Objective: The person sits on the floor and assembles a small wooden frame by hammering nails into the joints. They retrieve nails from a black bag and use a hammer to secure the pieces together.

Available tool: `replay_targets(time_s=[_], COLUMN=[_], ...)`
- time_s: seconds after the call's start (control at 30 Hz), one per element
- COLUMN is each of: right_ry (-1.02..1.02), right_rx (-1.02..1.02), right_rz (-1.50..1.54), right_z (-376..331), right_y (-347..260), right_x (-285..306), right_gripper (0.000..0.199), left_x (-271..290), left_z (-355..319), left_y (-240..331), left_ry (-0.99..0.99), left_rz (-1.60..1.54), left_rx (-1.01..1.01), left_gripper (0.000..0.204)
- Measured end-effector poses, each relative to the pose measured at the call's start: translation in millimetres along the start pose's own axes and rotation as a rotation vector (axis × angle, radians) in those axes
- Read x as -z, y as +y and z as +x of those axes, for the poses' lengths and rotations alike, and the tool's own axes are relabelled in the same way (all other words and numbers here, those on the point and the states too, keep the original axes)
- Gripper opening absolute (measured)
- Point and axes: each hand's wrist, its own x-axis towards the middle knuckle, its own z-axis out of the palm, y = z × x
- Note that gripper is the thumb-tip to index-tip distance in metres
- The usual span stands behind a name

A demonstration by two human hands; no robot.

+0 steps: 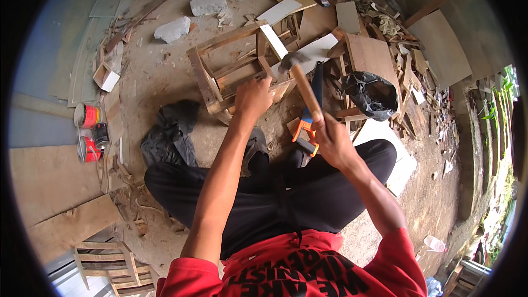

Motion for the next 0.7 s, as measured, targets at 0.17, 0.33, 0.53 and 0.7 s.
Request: replay_targets(time_s=[0.17,0.33,0.53,0.7], right_ry=[0.163,0.002,0.039,0.048], right_rx=[0.333,0.144,0.075,0.114], right_rz=[0.109,-0.196,-0.080,-0.113], right_z=[-8,-8,-16,-7], right_y=[-51,14,-6,19], right_x=[25,-14,-11,-23], right_gripper=[0.042,0.032,0.035,0.036], left_x=[3,-7,-15,-6], left_z=[-3,1,-3,0], left_y=[0,0,-11,0], left_ry=[-0.007,0.046,0.182,0.077], left_rz=[-0.027,-0.032,-0.057,-0.057], left_rx=[0.037,-0.024,-0.094,-0.072], left_gripper=[0.040,0.033,0.033,0.035])
